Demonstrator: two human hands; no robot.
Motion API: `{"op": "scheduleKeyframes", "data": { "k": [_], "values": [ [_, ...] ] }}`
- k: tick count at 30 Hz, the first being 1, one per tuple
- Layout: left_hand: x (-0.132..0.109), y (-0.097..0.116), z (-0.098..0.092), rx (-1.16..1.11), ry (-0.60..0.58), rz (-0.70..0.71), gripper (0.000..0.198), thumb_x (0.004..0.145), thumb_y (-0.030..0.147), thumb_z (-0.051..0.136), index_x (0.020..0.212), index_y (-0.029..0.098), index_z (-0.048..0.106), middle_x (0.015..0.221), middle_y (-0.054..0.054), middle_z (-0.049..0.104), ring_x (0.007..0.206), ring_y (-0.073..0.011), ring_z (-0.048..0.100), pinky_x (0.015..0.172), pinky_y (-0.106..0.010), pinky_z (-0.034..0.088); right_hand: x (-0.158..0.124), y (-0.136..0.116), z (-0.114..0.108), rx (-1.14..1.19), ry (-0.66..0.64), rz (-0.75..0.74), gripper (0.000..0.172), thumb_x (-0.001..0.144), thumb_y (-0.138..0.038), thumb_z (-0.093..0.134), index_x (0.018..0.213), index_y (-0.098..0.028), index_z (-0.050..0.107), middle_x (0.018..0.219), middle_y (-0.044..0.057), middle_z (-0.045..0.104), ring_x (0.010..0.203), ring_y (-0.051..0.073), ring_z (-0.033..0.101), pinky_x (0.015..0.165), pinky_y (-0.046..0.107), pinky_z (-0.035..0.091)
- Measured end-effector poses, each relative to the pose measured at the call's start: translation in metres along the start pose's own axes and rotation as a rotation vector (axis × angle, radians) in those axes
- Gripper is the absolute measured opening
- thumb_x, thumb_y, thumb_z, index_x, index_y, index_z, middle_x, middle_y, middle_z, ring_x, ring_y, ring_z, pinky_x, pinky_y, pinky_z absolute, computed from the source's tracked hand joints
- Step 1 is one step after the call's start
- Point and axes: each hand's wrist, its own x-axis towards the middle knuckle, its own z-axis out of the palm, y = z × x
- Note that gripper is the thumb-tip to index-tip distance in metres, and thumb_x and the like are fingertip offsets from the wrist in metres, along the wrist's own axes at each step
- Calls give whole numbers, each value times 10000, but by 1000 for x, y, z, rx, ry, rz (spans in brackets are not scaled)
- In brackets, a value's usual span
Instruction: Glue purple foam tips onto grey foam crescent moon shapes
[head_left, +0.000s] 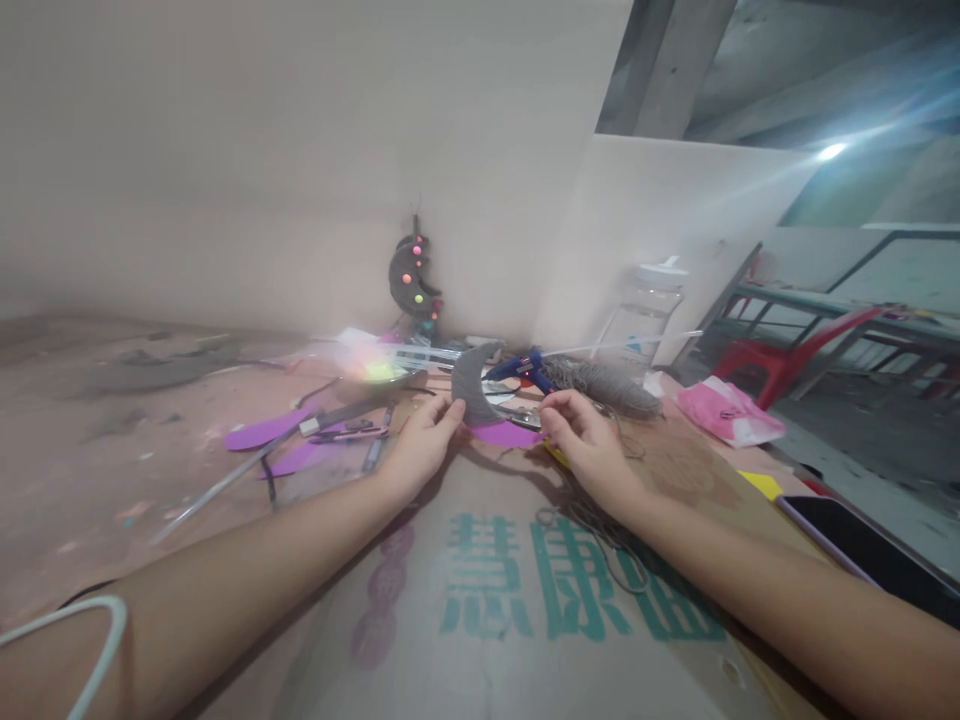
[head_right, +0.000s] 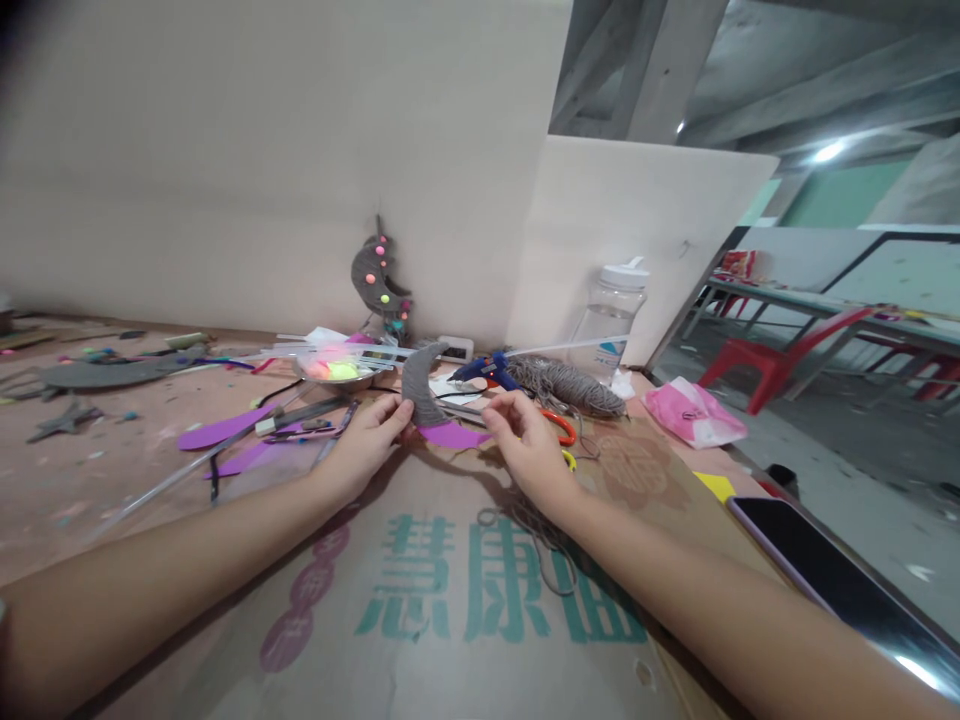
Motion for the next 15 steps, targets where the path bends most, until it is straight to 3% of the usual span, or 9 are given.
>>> {"op": "scheduleKeyframes", "data": {
  "k": [5,10,13,15],
  "values": [
    [0,-1,0,-54,-15,5,286,853,448,538,748,183,555,634,33,539,665,-129,524,713,-239,428,-3,-1,7,-146,-136,-65,178,833,-336,608,930,-191,572,868,30,641,745,161,602,654,270,480],
    [-2,3,2,-31,-50,13,308,842,462,544,880,162,605,804,-20,630,744,-150,565,732,-254,441,-5,0,8,-297,-125,-138,127,862,-296,559,791,-192,564,703,0,616,617,137,567,566,244,434],
    [-5,9,2,42,-103,3,416,804,485,588,1051,151,602,900,-54,661,855,-198,599,756,-274,449,-8,2,7,-388,-144,-175,135,867,-298,552,783,-194,564,661,-7,606,563,127,539,531,239,397],
    [-8,13,1,139,-124,27,436,799,507,588,1058,156,616,902,-57,680,888,-223,610,776,-288,446,-11,1,6,-472,-187,-247,139,873,-302,546,796,-194,582,670,3,618,581,133,544,547,246,388]
  ]
}}
